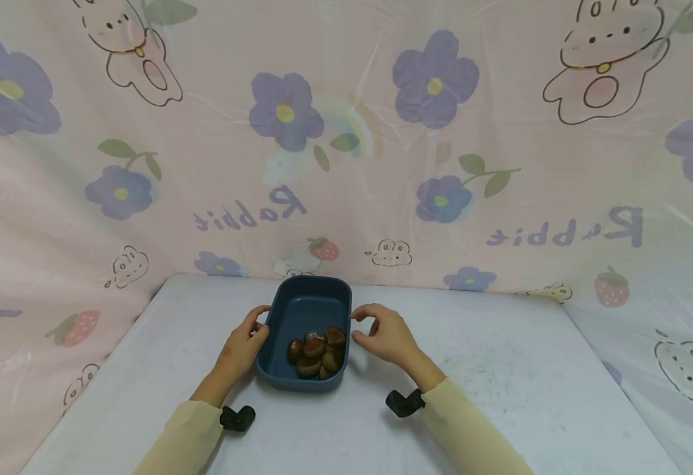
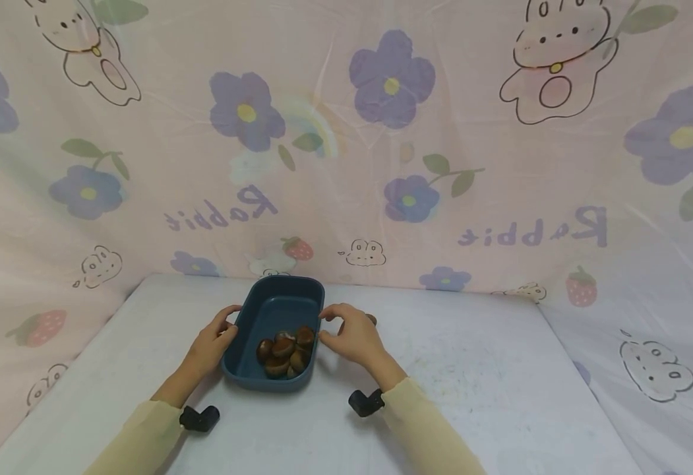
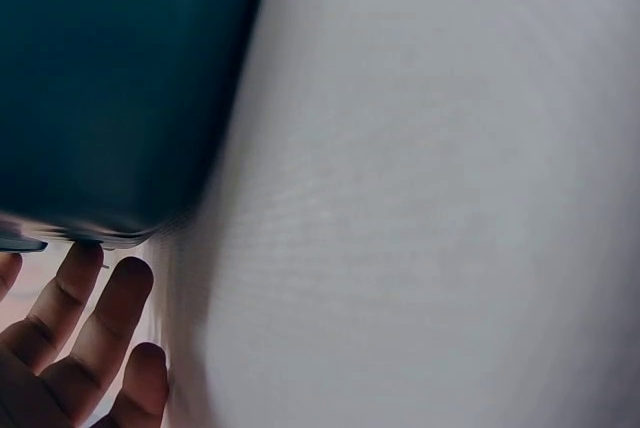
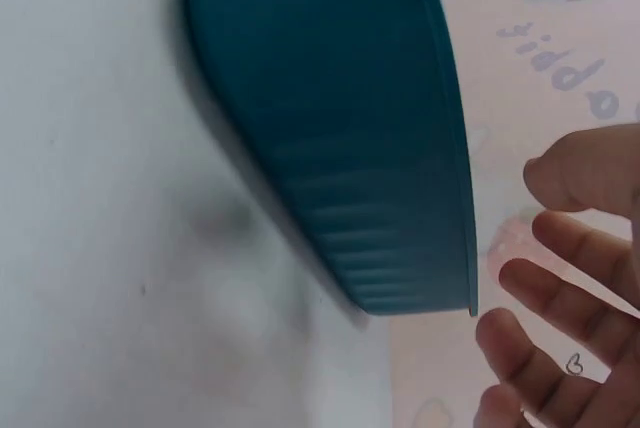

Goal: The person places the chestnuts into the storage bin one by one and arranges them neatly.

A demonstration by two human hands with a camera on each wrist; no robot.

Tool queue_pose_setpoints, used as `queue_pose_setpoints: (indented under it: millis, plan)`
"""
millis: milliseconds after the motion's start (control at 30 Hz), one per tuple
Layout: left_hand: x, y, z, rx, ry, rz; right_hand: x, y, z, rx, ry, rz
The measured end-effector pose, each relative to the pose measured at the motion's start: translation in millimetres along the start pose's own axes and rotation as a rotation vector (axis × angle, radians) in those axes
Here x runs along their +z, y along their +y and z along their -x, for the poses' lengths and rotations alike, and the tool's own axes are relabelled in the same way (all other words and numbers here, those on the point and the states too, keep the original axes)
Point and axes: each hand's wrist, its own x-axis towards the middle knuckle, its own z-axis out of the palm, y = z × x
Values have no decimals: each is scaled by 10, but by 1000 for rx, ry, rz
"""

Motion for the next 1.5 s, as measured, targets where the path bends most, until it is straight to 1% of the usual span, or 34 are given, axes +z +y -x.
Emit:
queue_pose_setpoints:
  millis: [267, 533, 867, 1033, 1267, 1500]
  plan:
    - [-5, 3, 8, 3, -1, -4, -48, 73, 20, 26, 18, 6]
    - [6, -19, 7, 5, 1, -4, -149, 109, 57, 41, 25, 29]
    - [7, -4, 22, 8, 2, -2, -232, 255, 100, 46, 44, 44]
    - [5, 7, 33, 4, -1, -2, -272, 311, 117, 69, 56, 69]
    - [10, -8, 3, 5, -3, -10, -296, 427, 114, 127, 63, 91]
    - [7, -11, -8, 8, -5, -10, -307, 536, 119, 168, 78, 116]
